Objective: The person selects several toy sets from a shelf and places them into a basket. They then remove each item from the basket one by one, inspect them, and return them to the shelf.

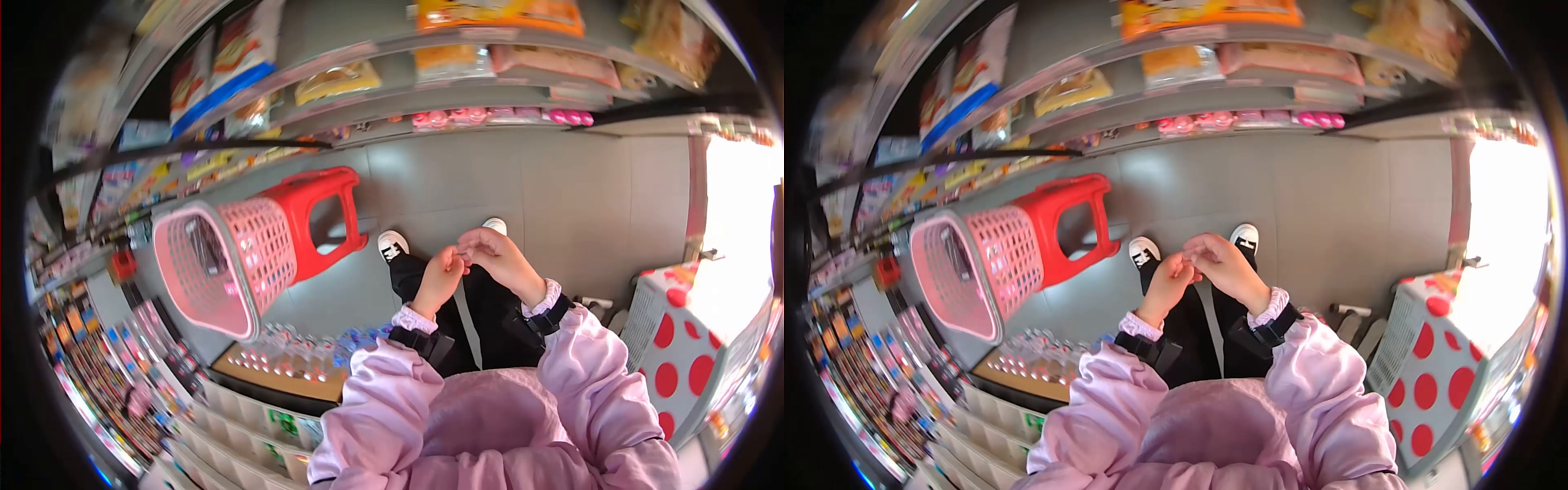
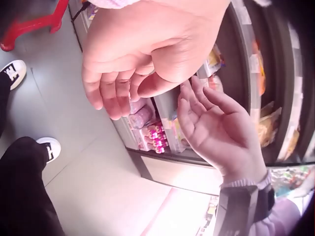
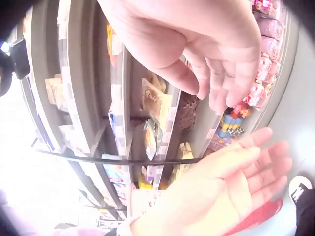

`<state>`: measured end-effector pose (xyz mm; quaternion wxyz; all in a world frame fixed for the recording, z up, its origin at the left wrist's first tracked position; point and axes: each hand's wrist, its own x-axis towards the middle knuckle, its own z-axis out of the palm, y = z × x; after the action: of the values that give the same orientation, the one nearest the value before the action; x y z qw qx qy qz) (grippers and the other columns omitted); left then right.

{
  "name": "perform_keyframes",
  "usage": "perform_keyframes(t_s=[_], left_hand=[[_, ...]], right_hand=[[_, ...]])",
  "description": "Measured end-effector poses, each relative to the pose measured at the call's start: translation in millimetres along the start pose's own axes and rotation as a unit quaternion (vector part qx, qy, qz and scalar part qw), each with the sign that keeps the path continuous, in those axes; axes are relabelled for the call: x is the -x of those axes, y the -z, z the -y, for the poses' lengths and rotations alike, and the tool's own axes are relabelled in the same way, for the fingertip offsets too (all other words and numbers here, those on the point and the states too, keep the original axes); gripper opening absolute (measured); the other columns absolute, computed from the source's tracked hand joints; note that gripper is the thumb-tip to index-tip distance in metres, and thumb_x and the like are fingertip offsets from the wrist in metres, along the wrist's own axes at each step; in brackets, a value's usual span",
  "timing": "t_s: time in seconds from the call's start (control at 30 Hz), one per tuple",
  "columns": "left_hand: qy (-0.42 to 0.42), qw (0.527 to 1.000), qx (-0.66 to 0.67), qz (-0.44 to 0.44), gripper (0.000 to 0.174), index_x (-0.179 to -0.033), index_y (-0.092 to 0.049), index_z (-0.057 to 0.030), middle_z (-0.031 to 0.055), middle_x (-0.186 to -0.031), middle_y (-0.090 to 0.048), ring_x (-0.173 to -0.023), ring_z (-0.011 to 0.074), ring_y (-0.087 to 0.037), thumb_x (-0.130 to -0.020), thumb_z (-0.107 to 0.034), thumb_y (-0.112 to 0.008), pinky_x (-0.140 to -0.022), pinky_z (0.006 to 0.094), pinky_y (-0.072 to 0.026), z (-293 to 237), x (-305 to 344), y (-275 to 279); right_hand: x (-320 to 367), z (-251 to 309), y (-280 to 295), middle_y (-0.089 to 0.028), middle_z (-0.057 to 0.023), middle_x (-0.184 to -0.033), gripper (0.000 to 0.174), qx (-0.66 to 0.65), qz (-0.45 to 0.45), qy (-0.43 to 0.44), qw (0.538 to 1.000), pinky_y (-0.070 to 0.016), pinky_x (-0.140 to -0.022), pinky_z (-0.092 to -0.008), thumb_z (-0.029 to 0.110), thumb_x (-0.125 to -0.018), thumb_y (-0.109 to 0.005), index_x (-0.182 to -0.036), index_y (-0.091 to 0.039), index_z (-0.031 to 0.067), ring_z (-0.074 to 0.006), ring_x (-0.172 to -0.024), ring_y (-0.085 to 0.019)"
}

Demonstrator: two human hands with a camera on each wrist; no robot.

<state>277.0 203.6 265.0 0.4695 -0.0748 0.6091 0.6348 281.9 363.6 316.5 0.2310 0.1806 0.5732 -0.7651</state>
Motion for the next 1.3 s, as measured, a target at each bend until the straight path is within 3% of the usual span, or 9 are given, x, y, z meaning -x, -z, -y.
perform_keyframes(t_s=[0.13, 0.27, 0.47, 0.67, 0.77, 0.97, 1.1, 1.2, 1.3], left_hand=[[-0.098, 0.995, 0.001, -0.038, 0.024, -0.107, -0.048, 0.0029, 0.0071, -0.092, -0.058, -0.083, 0.0112, -0.054, -0.085, -0.001, -0.040, -0.074, 0.0228, -0.0437, -14.2, 3.3, 34.0], [-0.100, 0.993, 0.005, -0.069, 0.029, -0.110, -0.047, 0.0036, 0.0071, -0.092, -0.056, -0.086, 0.0128, -0.054, -0.083, 0.004, -0.037, -0.077, 0.0245, -0.0440, -36.4, 33.6, 85.4], [-0.161, 0.977, 0.077, -0.120, 0.027, -0.111, -0.047, 0.0034, 0.0093, -0.091, -0.057, -0.082, 0.0141, -0.055, -0.085, 0.000, -0.040, -0.075, 0.0258, -0.0448, -85.5, 133.6, 169.7], [-0.207, 0.957, 0.098, -0.177, 0.026, -0.112, -0.047, 0.0021, 0.0090, -0.093, -0.058, -0.086, 0.0135, -0.054, -0.087, -0.003, -0.044, -0.076, 0.0263, -0.0437, -139.7, 227.5, 296.8], [-0.194, 0.943, 0.075, -0.260, 0.028, -0.113, -0.047, 0.0017, 0.0089, -0.092, -0.058, -0.085, 0.0126, -0.054, -0.086, -0.005, -0.046, -0.075, 0.0248, -0.0431, -148.3, 250.0, 360.4], [-0.126, 0.921, -0.038, -0.366, 0.033, -0.117, -0.044, 0.0018, 0.0101, -0.104, -0.054, -0.089, 0.0150, -0.054, -0.086, -0.006, -0.048, -0.078, 0.0261, -0.0438, -124.2, 236.6, 473.2], [-0.126, 0.873, -0.131, -0.452, 0.043, -0.115, -0.043, 0.0077, 0.0146, -0.105, -0.054, -0.088, 0.0170, -0.053, -0.077, -0.008, -0.054, -0.076, 0.0278, -0.0427, -83.3, 198.1, 542.9], [-0.091, 0.825, -0.206, -0.519, 0.046, -0.112, -0.045, 0.0092, 0.0159, -0.099, -0.056, -0.084, 0.0195, -0.054, -0.072, -0.011, -0.056, -0.074, 0.0295, -0.0432, -66.0, 174.2, 579.1], [-0.025, 0.857, -0.154, -0.492, 0.049, -0.118, -0.041, 0.0076, 0.0132, -0.100, -0.055, -0.085, 0.0171, -0.053, -0.076, -0.012, -0.054, -0.072, 0.0255, -0.0423, -61.2, 165.0, 594.6]], right_hand=[[-17.4, 17.5, -35.1, -0.059, -0.0073, -0.096, 0.017, 0.030, 0.052, 0.018, 0.998, -0.0463, -0.077, -0.0254, 0.004, -0.086, -0.048, -0.101, -0.051, -0.0029, -0.0131, -0.088, -0.056], [-37.7, 41.7, -87.9, -0.059, -0.0082, -0.098, 0.018, 0.042, 0.068, 0.015, 0.997, -0.0459, -0.079, -0.0260, 0.004, -0.086, -0.047, -0.103, -0.051, -0.0029, -0.0131, -0.089, -0.056], [-66.3, 64.7, -190.6, -0.058, -0.0067, -0.095, 0.016, 0.083, 0.085, 0.023, 0.993, -0.0442, -0.079, -0.0250, 0.003, -0.086, -0.047, -0.101, -0.052, -0.0016, -0.0124, -0.086, -0.055], [-95.7, 95.8, -320.3, -0.056, -0.0047, -0.098, 0.017, -0.017, 0.147, 0.078, 0.986, -0.0438, -0.081, -0.0259, 0.003, -0.086, -0.048, -0.103, -0.050, -0.0002, -0.0115, -0.090, -0.054], [-126.0, 92.1, -381.1, -0.056, -0.0043, -0.096, 0.018, 0.053, 0.155, 0.127, 0.978, -0.0434, -0.075, -0.0251, 0.004, -0.084, -0.050, -0.103, -0.051, 0.0021, -0.0118, -0.089, -0.055], [-205.0, 44.1, -485.5, -0.055, -0.0107, -0.103, 0.030, 0.086, 0.131, 0.079, 0.984, -0.0450, -0.080, -0.0311, 0.004, -0.078, -0.053, -0.107, -0.049, -0.0019, -0.0188, -0.094, -0.055], [-260.5, -7.9, -521.1, -0.053, -0.0176, -0.109, 0.043, 0.227, 0.077, 0.053, 0.969, -0.0424, -0.086, -0.0323, 0.007, -0.072, -0.056, -0.112, -0.046, -0.0050, -0.0250, -0.098, -0.054], [-275.7, 6.0, -527.6, -0.051, -0.0219, -0.110, 0.047, 0.270, 0.074, -0.041, 0.959, -0.0397, -0.089, -0.0347, 0.010, -0.070, -0.054, -0.114, -0.046, -0.0047, -0.0316, -0.103, -0.051], [-276.4, 9.3, -534.0, -0.052, -0.0238, -0.108, 0.047, 0.321, -0.001, -0.037, 0.946, -0.0381, -0.090, -0.0388, 0.012, -0.071, -0.051, -0.115, -0.046, -0.0044, -0.0364, -0.104, -0.049]])
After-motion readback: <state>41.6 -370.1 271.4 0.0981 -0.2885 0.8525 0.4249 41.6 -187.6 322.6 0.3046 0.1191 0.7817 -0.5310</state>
